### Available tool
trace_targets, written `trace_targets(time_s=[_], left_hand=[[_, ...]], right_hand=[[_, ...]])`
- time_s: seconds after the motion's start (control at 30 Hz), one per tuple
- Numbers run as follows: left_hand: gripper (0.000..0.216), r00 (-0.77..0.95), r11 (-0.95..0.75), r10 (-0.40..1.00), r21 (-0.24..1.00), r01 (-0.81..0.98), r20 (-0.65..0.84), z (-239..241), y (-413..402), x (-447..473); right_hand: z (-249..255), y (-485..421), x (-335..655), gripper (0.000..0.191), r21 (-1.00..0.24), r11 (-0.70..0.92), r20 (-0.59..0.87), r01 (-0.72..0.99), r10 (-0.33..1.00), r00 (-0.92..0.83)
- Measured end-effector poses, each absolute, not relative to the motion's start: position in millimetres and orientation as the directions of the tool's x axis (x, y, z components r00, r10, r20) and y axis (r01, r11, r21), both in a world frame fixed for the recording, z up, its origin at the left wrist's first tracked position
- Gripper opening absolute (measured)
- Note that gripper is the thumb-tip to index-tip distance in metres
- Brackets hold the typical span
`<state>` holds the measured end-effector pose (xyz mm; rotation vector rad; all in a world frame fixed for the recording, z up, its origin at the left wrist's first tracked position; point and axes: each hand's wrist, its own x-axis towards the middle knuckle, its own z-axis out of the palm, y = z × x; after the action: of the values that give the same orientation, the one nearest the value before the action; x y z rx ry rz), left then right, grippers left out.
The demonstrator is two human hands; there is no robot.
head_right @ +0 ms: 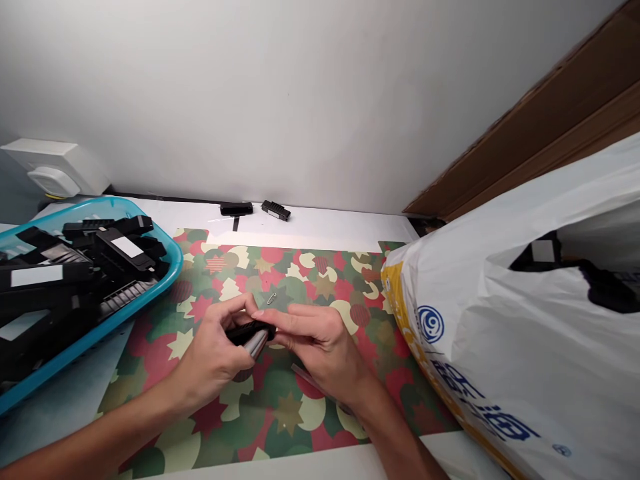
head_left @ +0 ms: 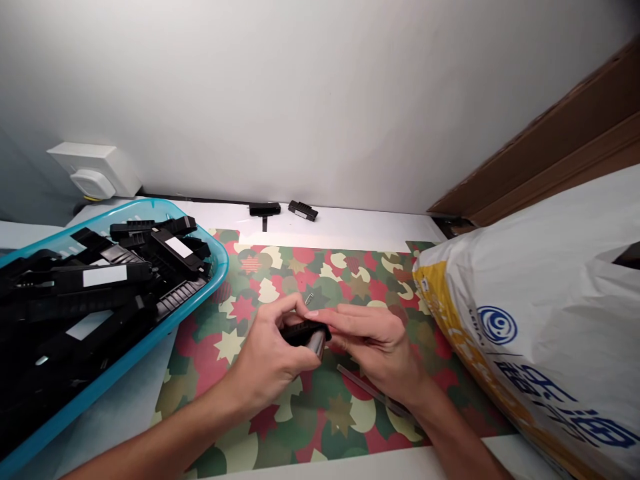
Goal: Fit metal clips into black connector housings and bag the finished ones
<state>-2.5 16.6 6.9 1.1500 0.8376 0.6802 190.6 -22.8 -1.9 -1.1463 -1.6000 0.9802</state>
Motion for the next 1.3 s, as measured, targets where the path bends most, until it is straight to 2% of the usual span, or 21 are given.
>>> trace_targets(time_s=[0.17, 0.33, 0.47, 0.67, 0.9, 1.03, 1.17, 1.3], left_hand=[[0.027, 0.477, 0.262, 0.852, 0.964, -0.032, -0.216, 8, 18, -1], [0.026, 0.461, 0.228, 0.862, 0.973, 0.019, -0.211, 7, 14, -1], [0.031, 0.479, 0.246, 0.844, 0.968, 0.053, -0.241, 6, 13, -2], [0.036, 0.617, 0.284, 0.762, 0.958, -0.049, -0.195, 6, 12, -4], [0.033, 0.637, 0.340, 0.734, 0.940, -0.041, -0.238, 2, 17, -5], [0.034, 0.633, 0.336, 0.742, 0.940, -0.065, -0.221, 0, 17, -3], [0.038, 0.552, 0.303, 0.798, 0.953, -0.017, -0.244, 0, 15, -3], [0.040, 0.517, 0.273, 0.826, 0.962, -0.017, -0.226, 2, 14, -2]], right_hand=[[6, -23, 190, 0.031, -0.973, 0.112, 0.091, 0.201, 0.990, -0.112], [8, -22, 192, 0.028, -0.991, 0.045, 0.033, 0.125, 0.995, -0.097], [7, -21, 192, 0.033, -0.997, -0.018, -0.031, 0.081, 0.985, -0.169], [5, -24, 192, 0.048, -0.993, -0.092, -0.065, -0.068, 0.943, -0.327], [0, -24, 184, 0.047, -0.989, -0.054, -0.014, -0.136, 0.960, -0.280], [3, -22, 182, 0.049, -0.992, 0.021, 0.049, -0.128, 0.975, -0.218], [10, -23, 183, 0.049, -0.985, 0.165, 0.157, 0.045, 0.976, -0.150], [15, -25, 187, 0.051, -0.935, 0.278, 0.246, 0.218, 0.955, -0.165]])
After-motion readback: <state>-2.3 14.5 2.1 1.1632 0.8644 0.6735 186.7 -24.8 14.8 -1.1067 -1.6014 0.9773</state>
